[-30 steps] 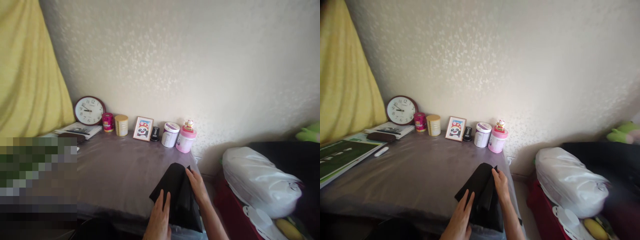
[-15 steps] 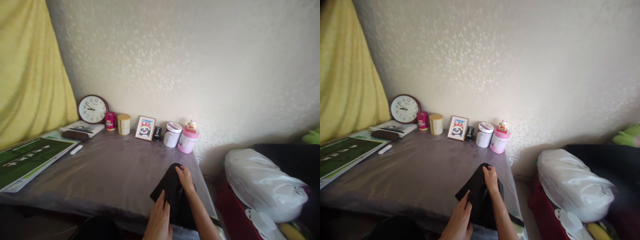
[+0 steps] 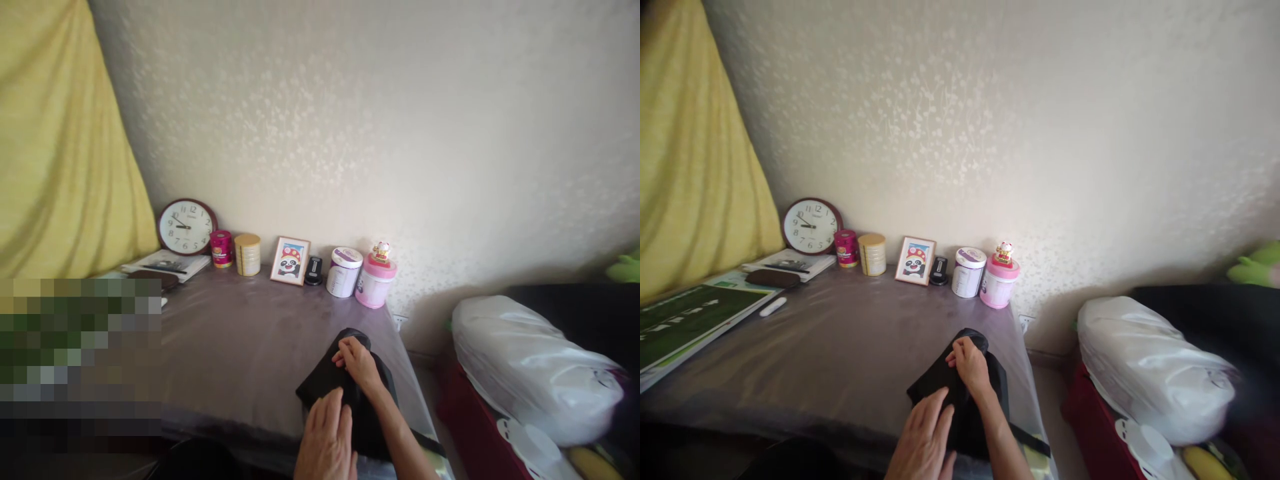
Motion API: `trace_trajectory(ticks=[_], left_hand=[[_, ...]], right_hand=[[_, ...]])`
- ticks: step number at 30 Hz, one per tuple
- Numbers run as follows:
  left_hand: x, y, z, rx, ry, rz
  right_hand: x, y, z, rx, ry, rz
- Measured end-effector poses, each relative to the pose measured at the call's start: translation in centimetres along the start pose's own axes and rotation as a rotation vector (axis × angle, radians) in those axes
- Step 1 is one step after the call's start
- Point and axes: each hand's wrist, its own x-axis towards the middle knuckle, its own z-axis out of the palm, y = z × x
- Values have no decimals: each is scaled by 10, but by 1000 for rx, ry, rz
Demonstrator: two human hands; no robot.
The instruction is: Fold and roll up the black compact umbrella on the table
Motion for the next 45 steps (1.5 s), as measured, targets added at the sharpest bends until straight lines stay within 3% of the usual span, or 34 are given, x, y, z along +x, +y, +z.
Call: trace_trajectory(ticks=[6,12,17,22,27,30,33,36,39,43,45], left_hand=[[10,-2,33,107,-21,-30],[6,-13,48,216,125,-55],[7,-13,51,283,152,-114],[7,-16,46,285,58,-144],[12,-12,26,268,-176,-242],[16,-4,9,237,-288,-308],[18,1,-6,178,-345,-331],[19,0,-17,77,-332,-333],[20,-6,-33,-99,-288,-345],[23,-8,-76,-524,-114,-315],[22,-7,-102,-826,-118,-295]], right_hand=[[-32,-9,-5,-10,-87,-295],[-43,13,-11,-203,-67,-584],[-2,36,-14,-339,6,-578],[41,49,-22,-362,121,-478],[20,39,-24,-369,367,-465],[-7,35,-17,-354,239,-613],[-16,42,-13,-404,238,-597],[-8,58,-21,-323,390,-457],[-2,75,-38,-139,452,-324],[-9,92,-61,237,449,-76],[-17,95,-68,438,431,-37]])
